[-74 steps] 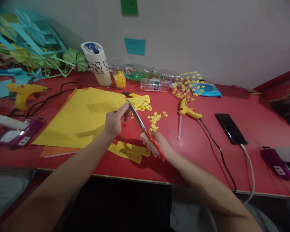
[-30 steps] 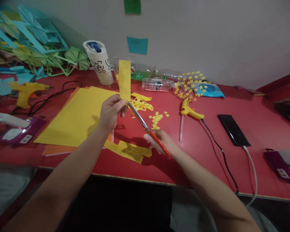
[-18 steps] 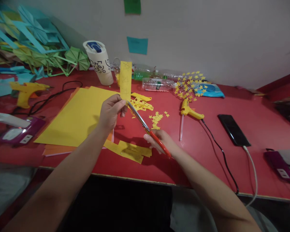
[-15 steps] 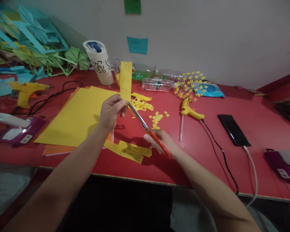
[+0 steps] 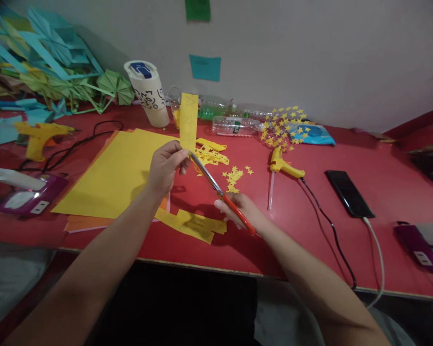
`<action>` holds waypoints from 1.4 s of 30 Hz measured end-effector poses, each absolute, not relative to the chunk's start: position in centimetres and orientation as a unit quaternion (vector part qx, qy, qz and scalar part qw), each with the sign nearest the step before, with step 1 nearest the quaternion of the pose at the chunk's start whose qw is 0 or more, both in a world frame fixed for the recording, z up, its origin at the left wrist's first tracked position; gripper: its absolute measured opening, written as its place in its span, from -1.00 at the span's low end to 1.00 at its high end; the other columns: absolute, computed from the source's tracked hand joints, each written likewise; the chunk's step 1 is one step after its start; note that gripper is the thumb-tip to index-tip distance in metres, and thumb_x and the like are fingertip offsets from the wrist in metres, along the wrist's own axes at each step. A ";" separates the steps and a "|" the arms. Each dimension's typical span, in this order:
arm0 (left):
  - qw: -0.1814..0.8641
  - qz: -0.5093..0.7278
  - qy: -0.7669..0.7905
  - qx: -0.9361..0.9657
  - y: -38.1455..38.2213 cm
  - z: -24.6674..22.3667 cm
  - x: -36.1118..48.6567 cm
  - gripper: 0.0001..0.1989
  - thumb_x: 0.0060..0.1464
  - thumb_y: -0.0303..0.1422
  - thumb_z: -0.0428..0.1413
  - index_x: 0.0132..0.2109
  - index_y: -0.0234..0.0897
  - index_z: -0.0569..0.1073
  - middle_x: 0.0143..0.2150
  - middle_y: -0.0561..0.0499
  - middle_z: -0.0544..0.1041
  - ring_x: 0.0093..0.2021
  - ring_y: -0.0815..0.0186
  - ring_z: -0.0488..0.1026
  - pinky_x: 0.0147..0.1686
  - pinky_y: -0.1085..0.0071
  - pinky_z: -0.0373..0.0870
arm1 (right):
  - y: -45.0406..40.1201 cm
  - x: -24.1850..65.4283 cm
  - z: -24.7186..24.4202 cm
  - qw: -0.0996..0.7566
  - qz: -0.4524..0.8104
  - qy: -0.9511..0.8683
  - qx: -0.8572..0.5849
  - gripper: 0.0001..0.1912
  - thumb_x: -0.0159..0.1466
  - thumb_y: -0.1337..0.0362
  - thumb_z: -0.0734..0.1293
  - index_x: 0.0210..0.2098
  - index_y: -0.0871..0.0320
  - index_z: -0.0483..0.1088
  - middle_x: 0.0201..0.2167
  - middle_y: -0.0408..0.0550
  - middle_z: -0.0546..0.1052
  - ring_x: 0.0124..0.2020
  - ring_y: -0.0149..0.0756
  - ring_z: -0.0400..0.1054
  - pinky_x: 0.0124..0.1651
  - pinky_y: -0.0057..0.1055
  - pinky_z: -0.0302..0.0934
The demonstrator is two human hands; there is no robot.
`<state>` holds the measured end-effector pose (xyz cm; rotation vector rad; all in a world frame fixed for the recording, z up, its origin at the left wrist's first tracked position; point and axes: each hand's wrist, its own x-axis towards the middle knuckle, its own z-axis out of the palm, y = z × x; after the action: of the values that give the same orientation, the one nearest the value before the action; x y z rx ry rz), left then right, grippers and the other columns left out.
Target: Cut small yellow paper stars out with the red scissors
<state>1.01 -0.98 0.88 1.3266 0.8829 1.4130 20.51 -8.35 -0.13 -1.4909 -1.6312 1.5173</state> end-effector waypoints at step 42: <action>0.514 0.534 0.343 0.577 -0.2 0.9 -0.6 -0.81 -0.06 -0.43 0.08 -0.59 -0.29 0.31 -0.67 0.13 0.38 -0.73 0.57 0.23 -0.72 0.59 0.16 | -8.1 21.0 -0.1 0.191 0.548 -0.610 -0.540 -0.51 0.04 -0.18 0.31 -0.58 0.14 0.24 -0.80 -0.25 0.30 -0.85 -0.54 0.08 -0.76 -0.54 -0.02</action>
<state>-0.55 -0.21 0.92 1.3862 0.8235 1.2842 21.00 -8.06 -0.11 -1.5163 -1.7126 1.5404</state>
